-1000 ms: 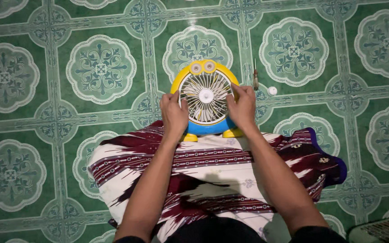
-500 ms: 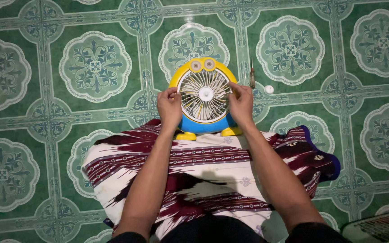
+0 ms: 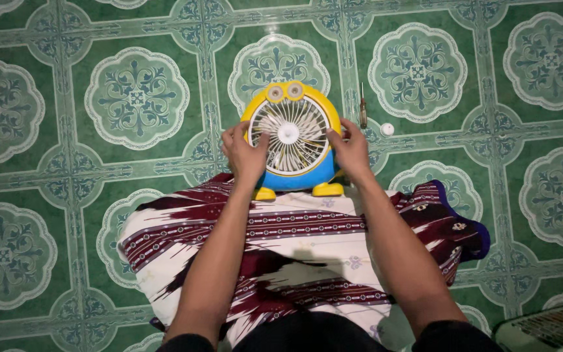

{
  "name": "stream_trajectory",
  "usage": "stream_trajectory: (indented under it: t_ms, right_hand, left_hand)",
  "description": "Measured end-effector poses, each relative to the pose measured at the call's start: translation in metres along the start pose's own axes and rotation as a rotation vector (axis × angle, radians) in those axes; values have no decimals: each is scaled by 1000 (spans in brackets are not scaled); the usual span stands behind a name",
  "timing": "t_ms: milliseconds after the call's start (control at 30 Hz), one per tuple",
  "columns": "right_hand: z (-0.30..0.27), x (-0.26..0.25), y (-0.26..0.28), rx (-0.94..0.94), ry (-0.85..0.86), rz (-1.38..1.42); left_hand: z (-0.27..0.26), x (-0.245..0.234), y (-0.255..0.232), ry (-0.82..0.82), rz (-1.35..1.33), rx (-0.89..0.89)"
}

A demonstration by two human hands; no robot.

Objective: The person removes the central cap from a small electric fan, then uses a screwdriver to loosen screws on the fan's base. The fan remains disassembled at the end of the clip.

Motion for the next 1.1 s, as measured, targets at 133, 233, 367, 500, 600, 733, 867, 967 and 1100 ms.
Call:
stream_trajectory:
  t_ms: [133, 233, 367, 500, 600, 733, 867, 967, 1100]
  right_hand:
    - [9, -7, 11, -44, 14, -22]
    - [15, -18, 32, -77, -23, -3]
    - [10, -24, 71, -100, -64, -125]
    - [-2, -17, 99, -63, -144, -249]
    - [-19, -5, 141, -426, -248, -404]
    - [-20, 12, 137, -339, -171, -371]
    - [-18, 21, 121, -287, -57, -144]
    - [-21, 24, 118, -392, -18, -37]
    - [-28, 29, 108, -433, 46, 106]
  left_hand:
    - [11, 11, -4, 16, -93, 163]
    - [17, 23, -8, 72, -154, 249]
    - [10, 30, -21, 121, -104, 279]
    - [0, 34, -47, 172, -24, 312]
    - [-7, 36, -70, 215, -176, 332]
    - [-13, 33, -89, 234, -103, 327]
    - [-11, 26, -97, 266, -118, 358]
    - [-9, 25, -102, 271, -136, 390]
    - [-12, 25, -109, 268, -176, 441]
Point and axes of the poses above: each hand's wrist, its own z-axis towards the middle knuckle, its own x-axis out of the palm, y = z × x, the point moved 8 cm from there along z, towards the middle knuckle, and after that the axes turned 3 degrees about y, right-handed, at the moved point
